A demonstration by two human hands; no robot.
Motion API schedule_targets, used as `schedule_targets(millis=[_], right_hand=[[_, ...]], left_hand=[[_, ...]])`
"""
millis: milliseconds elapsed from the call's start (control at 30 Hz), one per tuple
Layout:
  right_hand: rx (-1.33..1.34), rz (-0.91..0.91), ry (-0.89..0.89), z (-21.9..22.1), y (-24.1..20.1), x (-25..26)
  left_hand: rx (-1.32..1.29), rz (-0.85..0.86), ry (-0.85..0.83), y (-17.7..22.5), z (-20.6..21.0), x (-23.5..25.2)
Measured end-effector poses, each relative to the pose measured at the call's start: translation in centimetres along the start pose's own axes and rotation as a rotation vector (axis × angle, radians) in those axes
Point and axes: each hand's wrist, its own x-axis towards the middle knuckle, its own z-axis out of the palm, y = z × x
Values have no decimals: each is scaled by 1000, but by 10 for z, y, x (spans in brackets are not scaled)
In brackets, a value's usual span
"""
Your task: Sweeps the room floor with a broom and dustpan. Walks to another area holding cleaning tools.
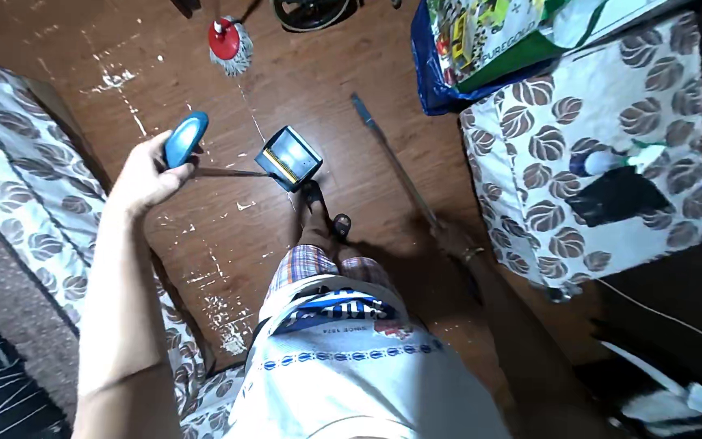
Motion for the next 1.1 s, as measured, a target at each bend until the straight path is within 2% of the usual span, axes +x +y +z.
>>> schedule_targets(millis=[67,133,233,300,400,500,600,733,833,900,1000,1100], right_hand=[[67,-13,143,4,34,39],[152,-74,382,31,53,83],[196,21,394,64,-9,55],[170,78,110,84,-44,11],[79,-19,174,174,-32,35],[-216,-7,-161,200,-58,19],[-331,-116,-246,223,-59,7],[-133,-198,-191,230,-26,-15],[103,-126,-194,201,-1,-48],[293,-34,-133,183,7,-61],[477,58,37,160,-1,-42],[382,85,206,134,-32,15]], left_hand=[[25,11,-6,5,2,-26],[36,-1,-23,10,10,-46],[42,-38,-44,7,32,-61],[34,-71,-39,-7,50,-67],[-1,-131,4,-29,67,-75],[-27,-171,49,-39,70,-86],[-43,-190,76,-56,71,-97],[-46,-175,112,-84,66,-122],[-75,-200,196,-109,59,-157],[-96,-221,262,-124,55,-184],[-108,-221,350,-138,52,-216],[-111,-278,404,-135,50,-222]])
